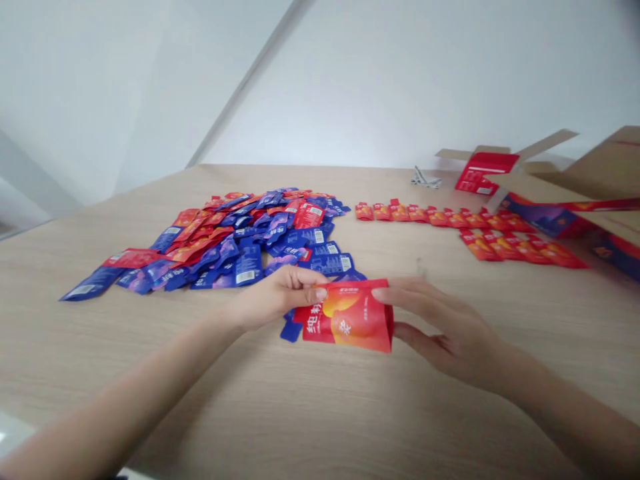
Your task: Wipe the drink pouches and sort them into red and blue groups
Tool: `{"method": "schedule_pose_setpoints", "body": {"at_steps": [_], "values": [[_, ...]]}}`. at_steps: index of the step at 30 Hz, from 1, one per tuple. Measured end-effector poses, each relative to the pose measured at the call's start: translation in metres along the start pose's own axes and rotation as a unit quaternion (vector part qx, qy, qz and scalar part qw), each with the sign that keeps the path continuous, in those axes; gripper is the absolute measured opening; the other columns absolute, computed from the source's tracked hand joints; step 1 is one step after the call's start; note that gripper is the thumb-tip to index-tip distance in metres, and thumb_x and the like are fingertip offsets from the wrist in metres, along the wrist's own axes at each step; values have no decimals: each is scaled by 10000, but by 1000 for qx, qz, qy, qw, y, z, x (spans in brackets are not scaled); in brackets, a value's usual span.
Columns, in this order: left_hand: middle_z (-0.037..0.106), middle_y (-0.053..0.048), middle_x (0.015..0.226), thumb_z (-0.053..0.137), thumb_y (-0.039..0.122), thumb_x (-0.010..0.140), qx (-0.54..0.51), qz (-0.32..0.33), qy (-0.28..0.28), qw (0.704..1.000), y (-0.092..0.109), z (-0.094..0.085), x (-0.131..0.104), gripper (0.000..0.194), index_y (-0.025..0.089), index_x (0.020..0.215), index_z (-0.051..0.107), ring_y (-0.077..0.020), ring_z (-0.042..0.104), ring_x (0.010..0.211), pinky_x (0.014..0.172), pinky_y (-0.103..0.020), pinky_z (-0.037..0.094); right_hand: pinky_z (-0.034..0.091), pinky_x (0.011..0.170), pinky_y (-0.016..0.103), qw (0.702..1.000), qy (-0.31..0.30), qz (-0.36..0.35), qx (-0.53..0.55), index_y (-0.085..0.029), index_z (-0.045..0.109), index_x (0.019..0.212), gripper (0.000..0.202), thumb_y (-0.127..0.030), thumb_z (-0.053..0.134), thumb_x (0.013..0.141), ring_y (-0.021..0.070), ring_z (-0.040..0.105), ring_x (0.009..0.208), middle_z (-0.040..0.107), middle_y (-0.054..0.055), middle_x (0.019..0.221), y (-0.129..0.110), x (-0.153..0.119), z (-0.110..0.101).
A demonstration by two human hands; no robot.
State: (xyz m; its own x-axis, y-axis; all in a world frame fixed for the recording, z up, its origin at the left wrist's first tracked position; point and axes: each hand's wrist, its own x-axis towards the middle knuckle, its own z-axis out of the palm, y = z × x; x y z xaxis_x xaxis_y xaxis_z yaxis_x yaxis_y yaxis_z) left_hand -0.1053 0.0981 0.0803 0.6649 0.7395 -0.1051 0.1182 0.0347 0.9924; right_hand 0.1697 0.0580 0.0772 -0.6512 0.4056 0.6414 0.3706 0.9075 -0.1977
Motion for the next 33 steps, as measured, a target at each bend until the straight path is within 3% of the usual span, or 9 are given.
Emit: {"method": "schedule_pose_setpoints", "body": {"at_steps": [3, 6, 14, 17, 20, 23, 27, 30, 33], "values": [[688, -11, 768, 751, 449, 810, -83, -35, -101, 991, -10, 20, 33, 297, 153, 826, 729, -89, 580, 643, 632, -191, 452, 498, 956, 311, 999, 24, -23, -14, -212, 497, 1274, 355, -84, 493, 943, 165, 593, 1111, 657, 83, 1101, -3, -14, -13], [695, -6, 749, 773, 431, 796, -86, -62, -145, 984, -16, 35, 56, 285, 150, 840, 748, -81, 577, 633, 633, -181, 443, 521, 865, 305, 995, 39, 9, -92, -235, 588, 1178, 266, -127, 528, 942, 174, 586, 1049, 617, 86, 1094, -1, -27, -24], [707, -7, 741, 863, 423, 672, -147, -137, -112, 973, -42, 59, 89, 333, 136, 807, 762, -85, 577, 626, 594, -173, 439, 523, 912, 271, 997, -45, 28, -59, -173, 608, 1099, 198, -117, 465, 974, 137, 644, 1022, 717, 51, 1076, 10, -52, -27], [722, -22, 794, 815, 459, 734, -138, -130, -108, 976, -50, 65, 92, 354, 139, 874, 756, -89, 615, 660, 627, -173, 457, 524, 925, 253, 996, -48, 20, -76, -188, 624, 1106, 243, -99, 440, 974, 122, 676, 1008, 737, 26, 1093, 17, -59, -33], [742, -87, 929, 658, 547, 857, -192, -140, -99, 966, -58, 69, 90, 449, 147, 1056, 700, -166, 705, 742, 659, -241, 516, 521, 910, 191, 990, -19, 8, -142, -184, 650, 1091, 263, -75, 454, 954, 97, 701, 965, 757, 14, 1055, 31, -64, -48], [743, -134, 939, 573, 521, 910, -261, -187, -98, 942, -70, 66, 85, 443, 141, 1126, 641, -227, 738, 762, 638, -290, 554, 529, 916, 205, 961, 44, 7, -273, -180, 673, 1111, 313, -22, 525, 885, 126, 713, 963, 759, 43, 1056, 68, -71, -64], [733, -128, 832, 577, 403, 913, -277, -208, -116, 931, -85, 60, 85, 318, 105, 987, 660, -215, 736, 706, 575, -258, 561, 573, 853, 290, 899, 112, 38, -421, -215, 683, 1168, 381, -46, 559, 850, 186, 726, 949, 745, 51, 1098, 146, -98, -70], [737, -131, 843, 585, 316, 899, -288, -193, -137, 928, -89, 59, 87, 237, 108, 976, 667, -213, 740, 723, 596, -265, 574, 573, 865, 351, 879, 51, 140, -452, -208, 705, 1157, 398, -71, 473, 864, 229, 705, 1025, 722, 62, 1150, 197, -122, -62], [738, -132, 857, 604, 248, 872, -297, -182, -148, 926, -88, 59, 86, 186, 104, 962, 679, -204, 739, 740, 631, -268, 579, 543, 939, 396, 878, -24, 222, -424, -178, 696, 1200, 453, -69, 421, 856, 253, 661, 1122, 676, 86, 1238, 224, -139, -52]]}}
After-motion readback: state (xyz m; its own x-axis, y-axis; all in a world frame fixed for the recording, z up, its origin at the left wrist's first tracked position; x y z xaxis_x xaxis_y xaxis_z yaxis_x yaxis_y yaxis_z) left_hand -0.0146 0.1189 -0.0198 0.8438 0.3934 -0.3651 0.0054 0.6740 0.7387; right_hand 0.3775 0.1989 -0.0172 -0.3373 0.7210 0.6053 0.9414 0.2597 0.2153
